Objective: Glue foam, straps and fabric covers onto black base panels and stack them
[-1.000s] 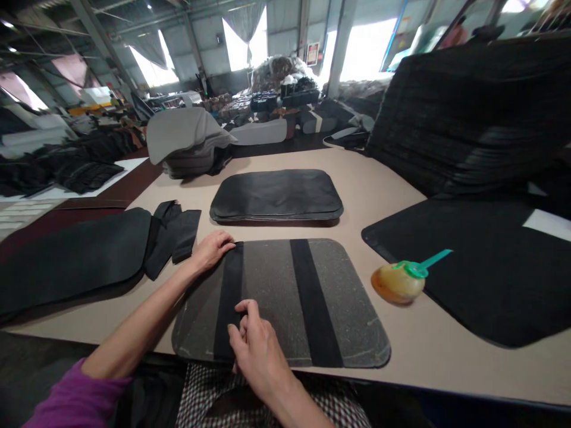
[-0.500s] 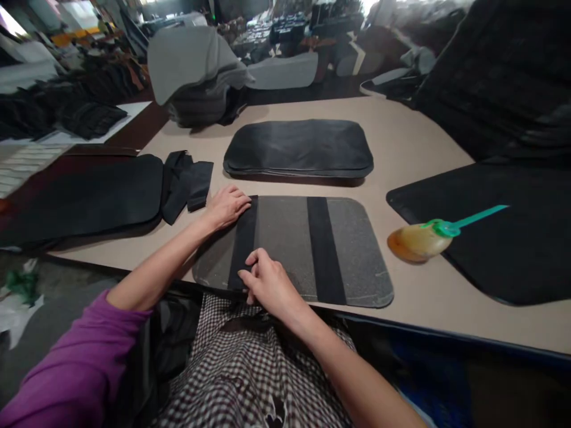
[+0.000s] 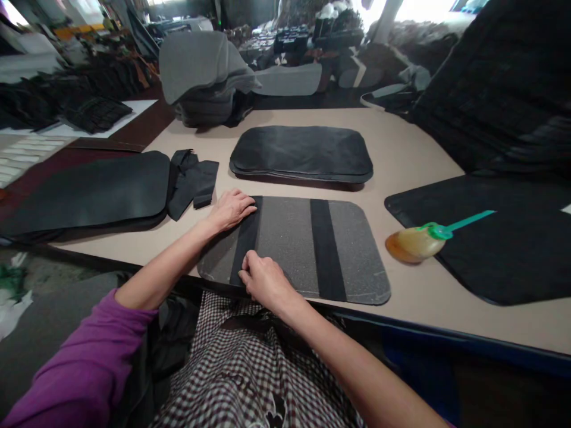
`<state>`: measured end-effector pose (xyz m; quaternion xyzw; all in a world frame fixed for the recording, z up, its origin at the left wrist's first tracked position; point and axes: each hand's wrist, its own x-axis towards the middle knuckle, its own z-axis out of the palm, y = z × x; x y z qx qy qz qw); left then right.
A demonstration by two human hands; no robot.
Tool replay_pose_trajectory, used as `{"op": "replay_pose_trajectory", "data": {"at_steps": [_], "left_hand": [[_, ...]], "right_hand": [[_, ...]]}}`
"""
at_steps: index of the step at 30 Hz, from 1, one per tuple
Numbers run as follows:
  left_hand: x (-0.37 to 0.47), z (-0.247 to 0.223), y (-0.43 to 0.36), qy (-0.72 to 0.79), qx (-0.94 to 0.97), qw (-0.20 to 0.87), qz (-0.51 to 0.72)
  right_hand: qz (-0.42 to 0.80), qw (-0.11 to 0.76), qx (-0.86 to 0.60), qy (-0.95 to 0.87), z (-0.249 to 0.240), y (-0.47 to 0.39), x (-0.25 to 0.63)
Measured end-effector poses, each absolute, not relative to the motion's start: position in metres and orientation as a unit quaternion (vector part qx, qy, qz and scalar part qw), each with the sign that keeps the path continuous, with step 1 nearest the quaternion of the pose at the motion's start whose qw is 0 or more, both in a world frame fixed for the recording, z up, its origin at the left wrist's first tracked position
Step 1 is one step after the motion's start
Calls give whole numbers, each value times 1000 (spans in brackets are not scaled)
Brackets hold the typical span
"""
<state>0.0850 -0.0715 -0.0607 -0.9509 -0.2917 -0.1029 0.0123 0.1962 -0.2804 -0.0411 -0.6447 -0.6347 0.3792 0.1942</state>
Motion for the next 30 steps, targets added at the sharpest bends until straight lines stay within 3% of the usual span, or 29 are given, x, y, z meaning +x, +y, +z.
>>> {"op": "replay_pose_trajectory", "data": {"at_steps": [4, 7, 11, 17, 20, 22, 25, 30], "left_hand": [[86, -60, -72, -293, -950, 21, -107], [87, -61, -74, -277, -952, 21, -125], [87, -75, -62, -279, -948, 30, -148], [90, -86, -31, -305, -939, 1, -160], [88, -69, -35, -321, -926, -8, -199], [88, -52, -46, -323, -915, -21, -241], [95, -26, -74, -300, -909, -68, -281], [125, -5, -122, -222, -926, -116, -282]], "right_hand": [[198, 97, -666, -713, -39, -288, 191], [96, 86, -635, -762, -38, -305, 184], [-10, 132, -564, -815, -46, -326, 183], [-5, 262, -533, -804, -36, -368, 243], [-35, 376, -616, -691, -28, -405, 311], [-83, 400, -715, -567, -30, -429, 369], [-116, 283, -856, -418, -41, -454, 457], [-84, 223, -864, -443, -60, -466, 535]]}}
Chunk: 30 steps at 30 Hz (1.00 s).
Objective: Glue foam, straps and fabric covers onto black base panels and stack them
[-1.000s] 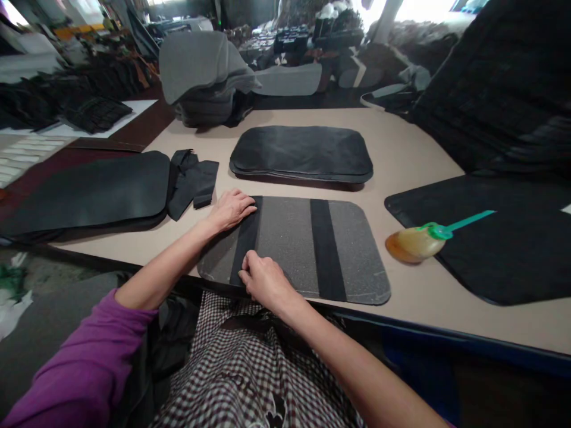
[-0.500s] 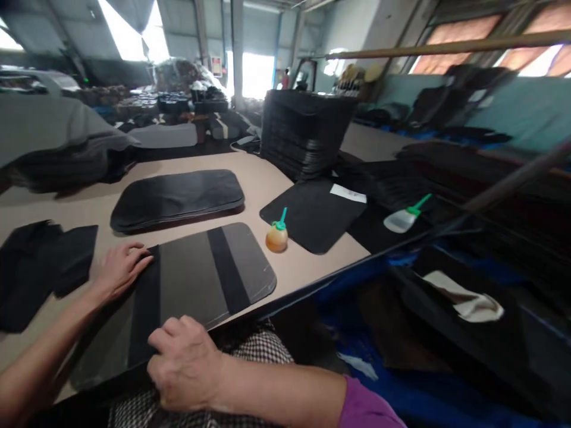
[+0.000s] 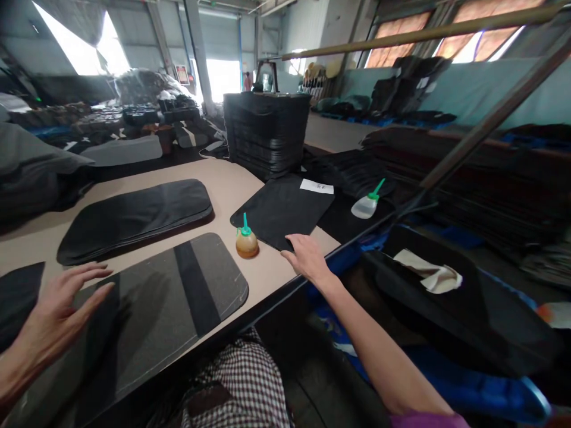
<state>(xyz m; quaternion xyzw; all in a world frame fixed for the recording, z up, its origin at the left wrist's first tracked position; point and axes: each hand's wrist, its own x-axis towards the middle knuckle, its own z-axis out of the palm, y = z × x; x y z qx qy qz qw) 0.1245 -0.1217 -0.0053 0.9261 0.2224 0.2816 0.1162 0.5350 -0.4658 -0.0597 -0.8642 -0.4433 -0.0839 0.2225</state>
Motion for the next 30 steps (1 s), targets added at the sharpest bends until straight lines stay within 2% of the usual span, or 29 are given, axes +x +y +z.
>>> {"op": "replay_pose_trajectory", "data": {"at_steps": [4, 12, 23, 26, 30], "left_hand": [[148, -1, -150, 164, 940, 120, 273], [191, 4, -186, 133, 948, 200, 210], [236, 3, -209, 71, 954, 228, 181], [238, 3, -213, 77, 950, 243, 182], [242, 5, -219, 88, 941, 276, 177]], "right_hand": [[-65, 215, -863, -451, -62, -468, 540], [-10, 248, -862, -443, -61, -472, 568], [20, 206, -848, -488, -43, -444, 626], [19, 233, -853, -467, -43, -439, 626], [48, 319, -851, -415, -49, -440, 635]]}}
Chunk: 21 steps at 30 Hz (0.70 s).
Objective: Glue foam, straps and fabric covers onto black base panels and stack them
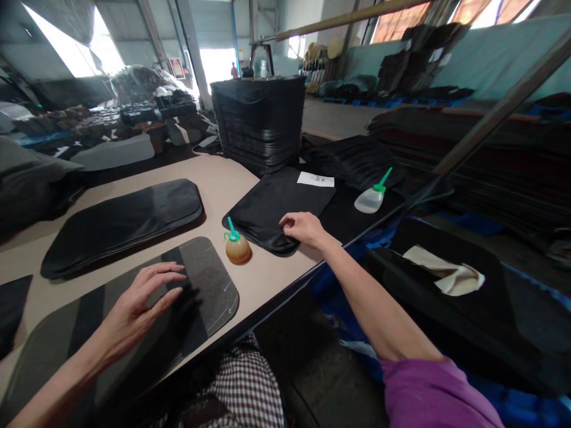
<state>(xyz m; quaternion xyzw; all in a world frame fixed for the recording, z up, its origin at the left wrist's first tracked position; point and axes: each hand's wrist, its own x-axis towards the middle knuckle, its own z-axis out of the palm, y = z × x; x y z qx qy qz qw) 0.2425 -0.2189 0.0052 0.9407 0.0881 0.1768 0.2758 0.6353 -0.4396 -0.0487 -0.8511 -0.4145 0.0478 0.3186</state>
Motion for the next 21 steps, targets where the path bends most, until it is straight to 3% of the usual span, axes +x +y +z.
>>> {"op": "replay_pose_trajectory", "data": {"at_steps": [8, 13, 17, 21], "left_hand": [[252, 9, -231, 107, 905, 381, 158], [264, 18, -256, 139, 837, 519, 107], [283, 19, -295, 118, 720, 682, 46], [305, 12, -333, 105, 593, 798, 21]], "right_hand": [[87, 551, -785, -269, -50, -454, 660], [58, 654, -727, -199, -24, -484, 651], [30, 673, -710, -207, -4, -516, 614], [38, 608, -737, -291, 4, -534, 542]]}}
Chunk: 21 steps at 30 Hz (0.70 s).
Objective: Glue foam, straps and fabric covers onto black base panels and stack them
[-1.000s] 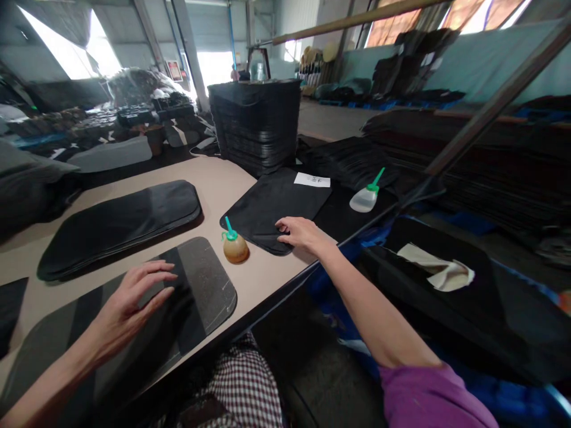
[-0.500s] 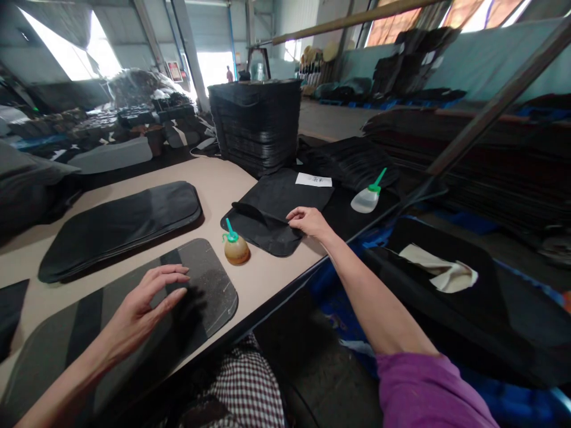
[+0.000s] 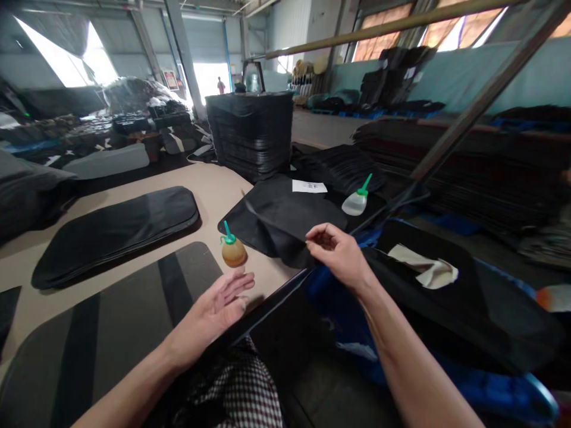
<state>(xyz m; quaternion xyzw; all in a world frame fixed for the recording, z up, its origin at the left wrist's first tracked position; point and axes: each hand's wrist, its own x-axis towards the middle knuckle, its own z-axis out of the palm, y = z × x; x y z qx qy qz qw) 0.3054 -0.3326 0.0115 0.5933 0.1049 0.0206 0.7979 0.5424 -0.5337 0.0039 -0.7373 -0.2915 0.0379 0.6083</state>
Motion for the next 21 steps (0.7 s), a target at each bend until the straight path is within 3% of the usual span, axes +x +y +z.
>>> {"op": "replay_pose_trajectory", "data": {"at_steps": [5, 10, 12, 14, 15, 17, 21], "left_hand": [[321, 7, -367, 108, 465, 878, 18], [320, -9, -376, 234, 477, 847, 29], [317, -16, -374, 239, 483, 842, 35], [313, -21, -371, 215, 497, 839, 48], [311, -23, -370, 202, 507, 836, 53], [308, -25, -369, 185, 521, 831, 55], [304, -25, -369, 187, 525, 829, 45]], "right_hand": [[93, 549, -741, -374, -3, -529, 444], [157, 493, -727, -452, -24, -533, 426], [79, 508, -777, -364, -45, -550, 451], [-94, 530, -826, -165, -73, -573, 488], [-115, 537, -832, -77, -88, -585, 508], [-69, 573, -816, 15, -115, -603, 541], [69, 622, -779, -47, -145, -608, 568]]}}
